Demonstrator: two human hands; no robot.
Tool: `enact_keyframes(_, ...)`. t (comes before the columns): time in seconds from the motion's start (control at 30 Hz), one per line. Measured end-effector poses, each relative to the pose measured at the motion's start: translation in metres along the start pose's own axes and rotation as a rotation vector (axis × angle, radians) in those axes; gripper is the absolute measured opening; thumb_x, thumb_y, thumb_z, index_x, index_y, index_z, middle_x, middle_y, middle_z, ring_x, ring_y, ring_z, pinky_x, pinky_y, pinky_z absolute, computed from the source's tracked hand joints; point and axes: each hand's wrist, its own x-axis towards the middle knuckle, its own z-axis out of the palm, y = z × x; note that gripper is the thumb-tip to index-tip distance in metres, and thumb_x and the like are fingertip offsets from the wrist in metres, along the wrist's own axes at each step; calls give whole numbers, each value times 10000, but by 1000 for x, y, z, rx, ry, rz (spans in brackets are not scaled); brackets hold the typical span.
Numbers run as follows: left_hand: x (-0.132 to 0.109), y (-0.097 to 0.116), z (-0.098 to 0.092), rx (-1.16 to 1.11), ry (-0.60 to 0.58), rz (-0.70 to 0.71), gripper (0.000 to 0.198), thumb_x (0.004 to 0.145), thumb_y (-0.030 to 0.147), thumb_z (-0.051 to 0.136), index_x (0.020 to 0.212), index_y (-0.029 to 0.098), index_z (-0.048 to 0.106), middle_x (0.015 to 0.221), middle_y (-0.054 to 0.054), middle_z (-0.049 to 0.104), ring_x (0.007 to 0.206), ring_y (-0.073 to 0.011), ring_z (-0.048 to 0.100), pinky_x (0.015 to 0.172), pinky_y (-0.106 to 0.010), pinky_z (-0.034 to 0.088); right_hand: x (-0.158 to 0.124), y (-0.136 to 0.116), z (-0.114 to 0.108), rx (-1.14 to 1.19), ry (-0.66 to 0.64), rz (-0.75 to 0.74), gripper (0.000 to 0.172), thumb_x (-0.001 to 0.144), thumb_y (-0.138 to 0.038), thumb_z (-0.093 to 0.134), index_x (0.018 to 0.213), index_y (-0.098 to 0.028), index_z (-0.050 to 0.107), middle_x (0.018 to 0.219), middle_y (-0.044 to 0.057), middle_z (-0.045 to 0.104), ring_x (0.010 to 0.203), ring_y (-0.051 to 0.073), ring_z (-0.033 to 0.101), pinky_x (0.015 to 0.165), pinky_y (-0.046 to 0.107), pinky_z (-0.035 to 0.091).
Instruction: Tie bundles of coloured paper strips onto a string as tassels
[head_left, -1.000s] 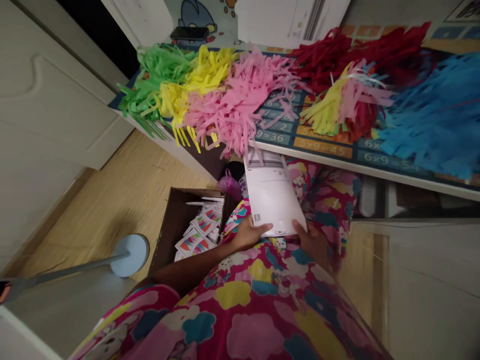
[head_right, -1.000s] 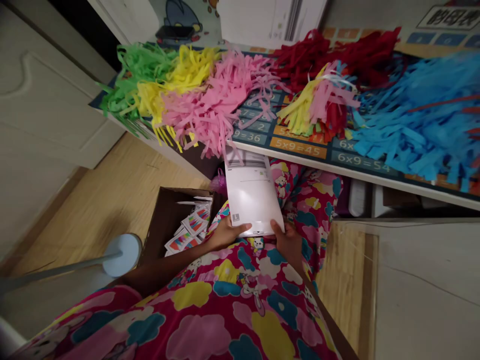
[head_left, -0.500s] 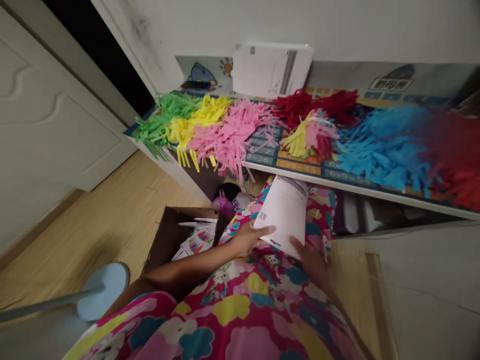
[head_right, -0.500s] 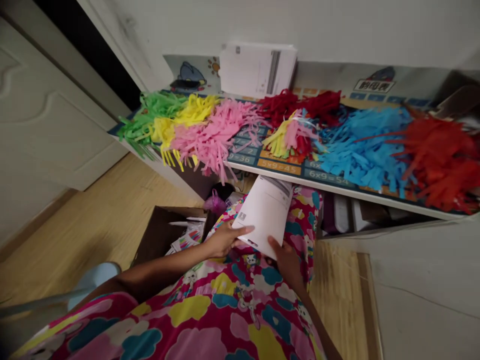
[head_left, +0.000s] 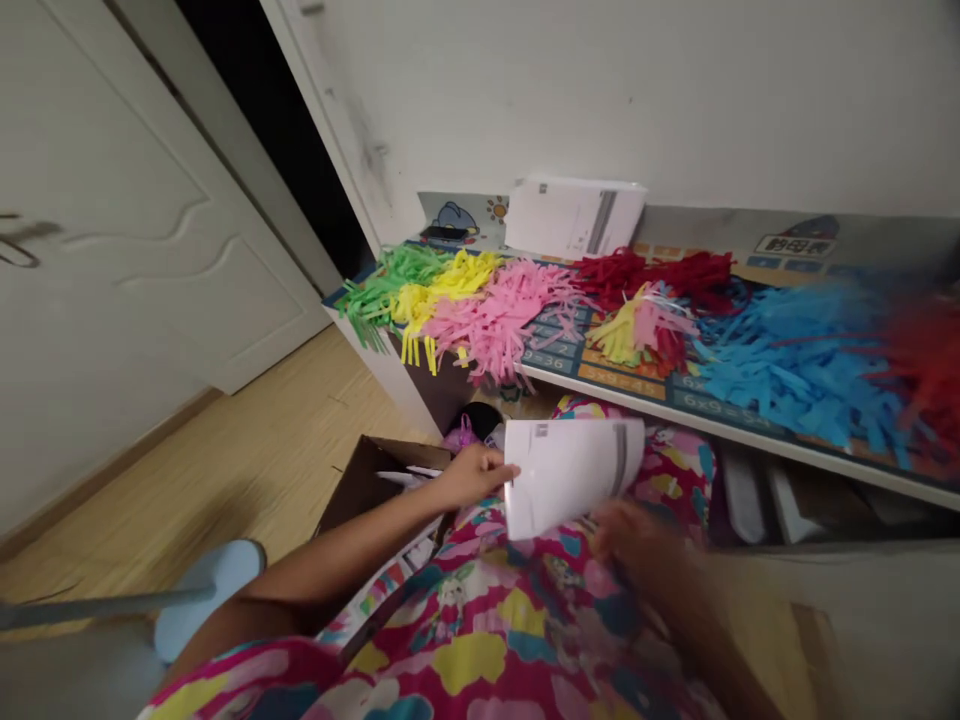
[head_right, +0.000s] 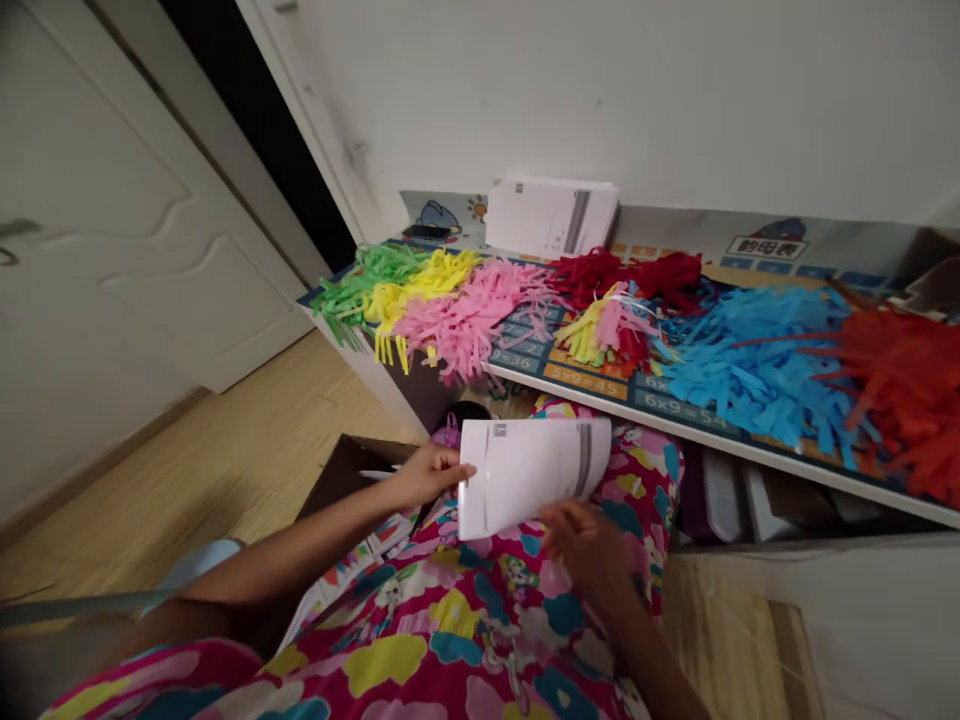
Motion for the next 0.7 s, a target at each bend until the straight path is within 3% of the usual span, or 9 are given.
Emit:
enact_keyframes(0.07, 6, 40, -16, 322, -239, 117, 417, 680, 445, 802, 460, 168, 581, 424, 50, 472, 406, -68, 366, 447, -219, 246, 24, -22, -15, -182, 126, -288, 399, 704, -621, 664, 807, -243, 738, 822, 74, 738, 710, 266, 646, 696, 418, 526)
enact_keyframes(0.13, 17, 82, -18, 571, -383, 291, 355, 663, 335, 806, 449, 173, 573, 414, 60, 435, 407, -60, 344, 453, -226, 218, 51, -49, -19, -222, 99, -478, 492, 677, -598, 699, 999, -228, 728, 1058, 98, 734, 951, 299, 650, 859, 434, 504)
enact_keyframes(0.23, 39, 127, -4, 734, -435, 539, 290, 631, 267, 809, 459, 186, 590, 422, 48, 481, 408, -67, 364, 457, -242, 223, 80, -79, -15, -228, -142, -481, 424, 716, -579, 656, 910, -209, 733, 902, 79, 746, 860, 275, 665, 798, 385, 505)
enact_keyframes(0.3, 55, 135, 8, 780, -370, 601, 238, 684, 327, 784, 540, 190, 653, 496, 22, 574, 468, -92, 440, 489, -234, 266, 90, -81, -16, -189, -161, -391, 429, 760, -592, 601, 846, -195, 739, 806, 70, 736, 785, 261, 663, 731, 356, 496)
enact_keyframes(0.37, 68, 127, 17, 725, -252, 584, 215, 749, 402, 748, 735, 188, 736, 639, -3, 672, 576, -121, 536, 551, -222, 341, 95, -71, -25, -93, -40, -252, 491, 758, -630, 592, 847, -172, 743, 759, 69, 723, 733, 251, 653, 669, 334, 482)
enact_keyframes(0.47, 82, 94, 31, 372, -135, 489, 397, 745, 465, 766, 1008, 168, 742, 823, -36, 739, 698, -153, 630, 657, -243, 459, 93, -48, -43, 94, 189, -13, 530, 676, -654, 674, 817, -147, 738, 683, 60, 698, 639, 225, 624, 579, 305, 455)
enact_keyframes(0.57, 89, 62, 51, -2, -98, 380, 465, 659, 471, 837, 972, 142, 741, 840, -61, 751, 717, -166, 664, 717, -283, 520, 87, -35, -54, 336, 353, 106, 528, 588, -604, 766, 849, -145, 740, 754, 79, 729, 673, 236, 649, 573, 303, 476)
enact_keyframes(0.7, 90, 39, 85, -198, 57, 367, 412, 636, 381, 865, 947, 152, 719, 838, -53, 742, 699, -141, 655, 698, -264, 520, 80, -30, -56, 455, 425, 189, 592, 539, -607, 817, 887, -136, 730, 713, 78, 720, 638, 232, 648, 530, 299, 480)
